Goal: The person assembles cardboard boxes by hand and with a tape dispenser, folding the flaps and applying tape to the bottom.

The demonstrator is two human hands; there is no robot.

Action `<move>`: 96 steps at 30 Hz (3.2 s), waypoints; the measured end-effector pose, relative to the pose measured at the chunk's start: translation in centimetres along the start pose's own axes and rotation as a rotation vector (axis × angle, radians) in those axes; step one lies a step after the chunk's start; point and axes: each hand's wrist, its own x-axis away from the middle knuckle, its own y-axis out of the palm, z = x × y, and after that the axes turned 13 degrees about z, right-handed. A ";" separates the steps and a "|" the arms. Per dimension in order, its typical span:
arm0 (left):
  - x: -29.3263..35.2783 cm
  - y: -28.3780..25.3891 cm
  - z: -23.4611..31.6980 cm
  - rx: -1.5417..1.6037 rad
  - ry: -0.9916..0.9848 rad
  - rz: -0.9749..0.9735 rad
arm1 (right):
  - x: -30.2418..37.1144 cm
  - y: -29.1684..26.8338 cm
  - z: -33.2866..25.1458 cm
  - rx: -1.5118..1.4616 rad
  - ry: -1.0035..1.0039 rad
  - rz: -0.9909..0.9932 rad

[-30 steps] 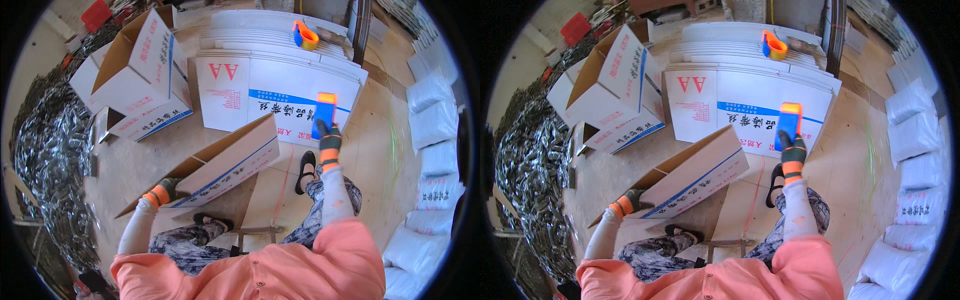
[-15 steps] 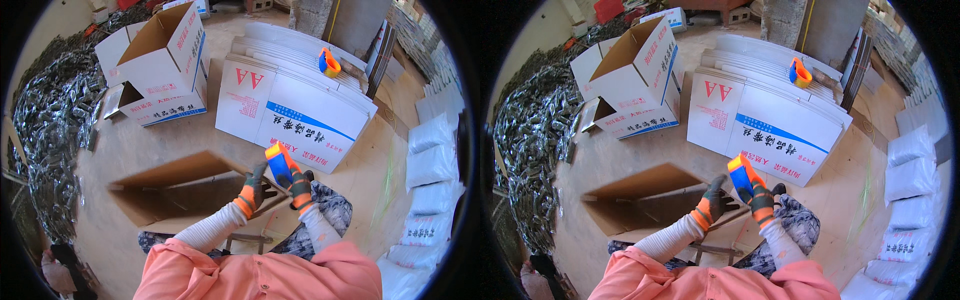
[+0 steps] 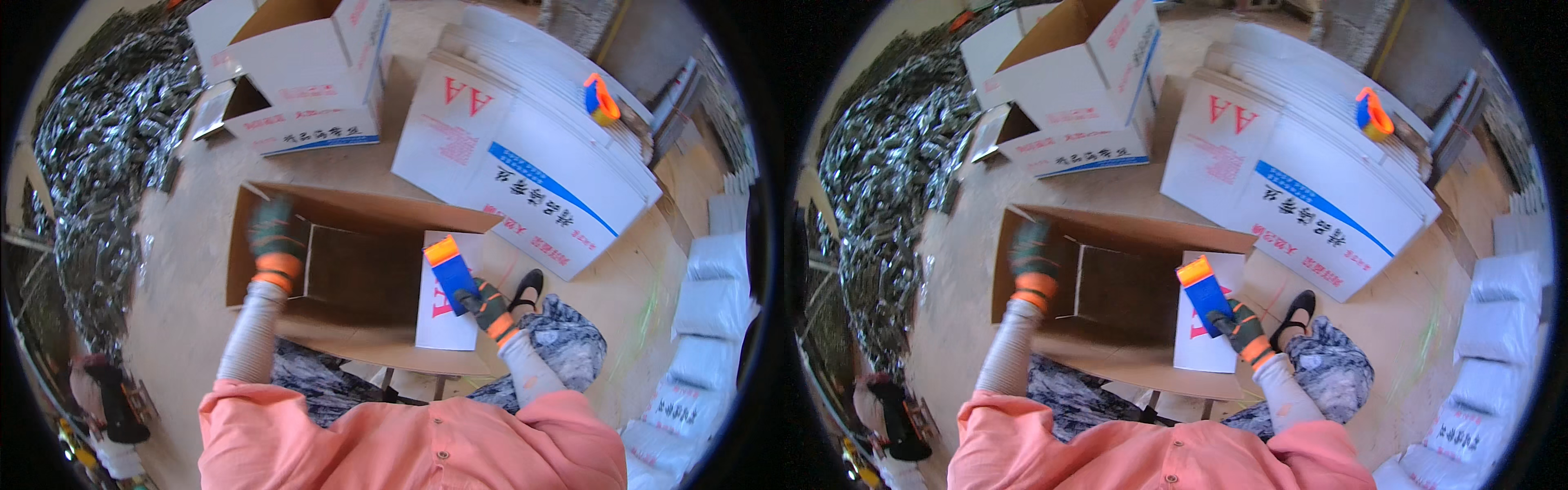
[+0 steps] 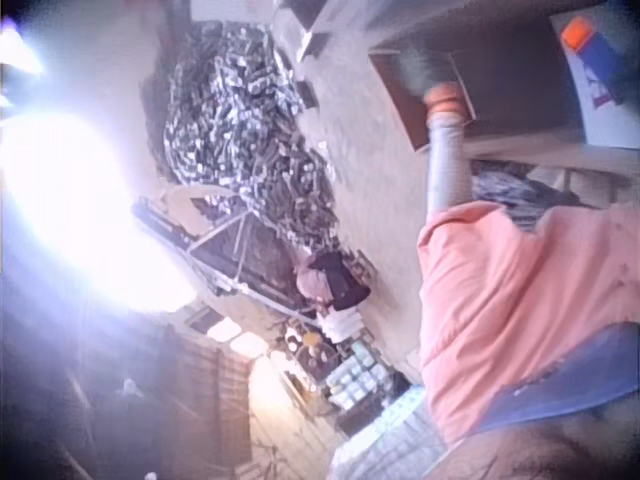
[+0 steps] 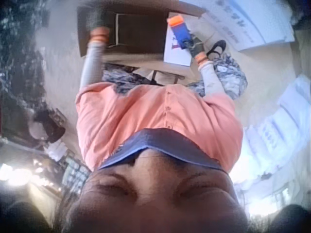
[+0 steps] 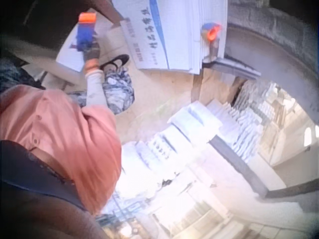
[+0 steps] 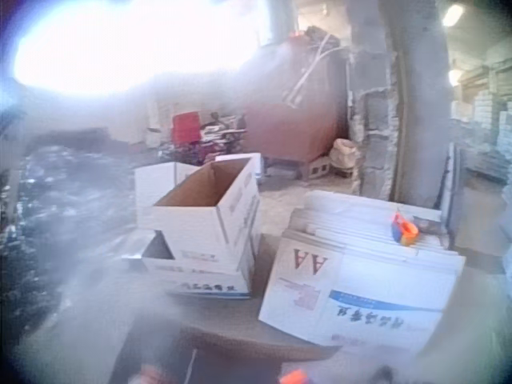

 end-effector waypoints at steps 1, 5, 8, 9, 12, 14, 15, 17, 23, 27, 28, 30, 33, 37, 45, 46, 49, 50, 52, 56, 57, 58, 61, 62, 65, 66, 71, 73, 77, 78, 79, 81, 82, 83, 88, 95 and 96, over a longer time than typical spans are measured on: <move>0.2 0.2 -6.4 -0.280 -0.098 0.213 | 0.0 0.6 -1.4 0.030 -0.012 0.005; 5.4 -0.2 -8.4 0.131 -0.397 -0.664 | -0.3 2.8 -4.4 0.199 -0.059 -0.064; 13.5 8.1 -8.3 -0.180 0.533 -0.783 | -0.7 3.5 -1.9 0.280 -0.012 -0.109; 11.4 7.1 -7.7 0.016 0.307 -0.759 | -1.3 3.1 -1.9 0.282 -0.004 -0.094; 1.4 0.5 -4.9 -0.119 -0.058 -0.168 | -1.8 2.6 -1.9 0.454 -0.037 -0.136; -2.4 -0.7 -4.9 -0.050 0.136 0.047 | -1.8 3.3 -1.7 0.606 -0.223 -0.162; -3.3 0.1 -5.4 0.051 0.185 0.000 | -2.3 3.9 -2.0 0.785 -0.331 -0.255; -1.5 0.2 -6.0 0.067 0.144 -0.108 | -0.9 5.4 -7.8 0.913 -0.587 -0.179; 9.6 -2.9 -7.3 0.173 0.202 -0.381 | -4.2 8.1 -13.5 0.319 -0.365 0.080; 7.4 -10.6 -6.1 0.665 -0.070 -0.846 | -9.9 10.8 -5.6 0.657 -0.311 -0.010; 7.6 -13.7 -4.4 0.597 0.104 -0.904 | -9.7 11.6 -6.7 0.631 -0.245 -0.043; 12.0 -13.3 -3.7 0.365 0.487 -0.773 | -10.1 10.1 -5.2 0.549 -0.199 -0.012; 10.8 -10.2 -2.9 0.319 0.445 -0.538 | -10.3 10.0 -7.1 0.588 -0.180 0.002; 8.5 0.8 -3.0 0.295 0.226 -0.314 | -11.5 11.2 -7.8 0.716 -0.182 -0.054; 9.7 5.5 -2.5 0.363 0.173 -0.210 | -7.2 13.6 -8.7 0.189 0.056 -0.338; 9.6 5.6 -2.3 0.388 0.174 -0.177 | -7.3 13.1 -5.0 0.253 0.038 -0.341; 10.3 4.1 -2.1 0.482 0.093 -0.172 | -7.3 12.1 -3.2 0.311 0.079 -0.361; 10.7 3.2 -1.3 0.571 -0.081 -0.013 | -7.6 11.8 -3.4 0.283 0.073 -0.410; 12.4 1.3 1.3 0.776 -0.661 -0.352 | -7.3 10.8 -2.9 0.313 -0.007 -0.435; 13.1 -0.3 4.6 1.648 -1.710 -1.079 | -6.7 10.0 -1.7 0.220 -0.022 -0.455; 12.8 -0.8 5.1 1.661 -1.625 -0.992 | -6.7 9.9 -1.5 0.220 -0.024 -0.459; 12.0 -1.8 5.6 1.672 -1.544 -0.900 | -6.7 9.9 -1.5 0.221 -0.027 -0.470; 11.7 -1.5 5.9 1.647 -1.482 -0.611 | -6.1 11.3 -3.7 0.287 -0.006 -0.467; 12.2 -0.7 5.5 1.580 -1.458 -0.523 | -5.8 12.2 -5.6 0.358 -0.002 -0.479; 11.3 0.4 -0.7 1.284 -1.334 -0.389 | -7.0 16.1 -8.7 0.598 -0.162 -0.516; 10.7 1.4 -5.0 1.040 -1.291 -0.345 | -7.4 18.9 -10.7 0.645 -0.141 -0.510; 10.4 8.1 -21.7 0.753 -1.196 -0.163 | -10.2 29.8 -9.2 0.953 -0.218 -0.433; 11.8 13.4 -22.4 0.477 -1.220 -0.548 | -10.9 31.4 -9.0 1.044 -0.203 -0.433; 17.3 17.8 -21.3 0.477 -0.848 -0.556 | -10.5 31.2 -9.6 1.044 -0.026 -0.510; 14.8 15.9 -20.7 0.308 -0.848 -0.591 | -11.0 30.9 -9.5 0.999 0.033 -0.520; 13.9 14.9 -20.2 0.135 -0.851 -0.631 | -11.1 30.8 -9.2 0.974 -0.026 -0.519; 12.0 15.0 -19.0 0.341 -0.917 -0.488 | -11.1 30.5 -8.2 0.922 -0.127 -0.505; 9.0 13.1 -15.9 0.380 -0.896 -0.504 | -11.1 30.1 -8.7 0.946 -0.146 -0.500; 7.0 11.4 -13.4 0.421 -0.877 -0.522 | -11.2 29.7 -8.8 0.914 -0.034 -0.525; 7.7 10.3 -14.3 0.197 -0.785 -0.529 | -7.7 16.9 -6.4 0.571 -0.704 -0.423; 6.4 9.0 -6.4 -0.054 -0.493 -0.025 | -5.5 5.4 -5.9 0.928 -0.258 -0.270; 6.4 8.8 -1.3 -0.107 -0.344 0.012 | -5.9 5.1 -5.7 0.948 -0.236 -0.290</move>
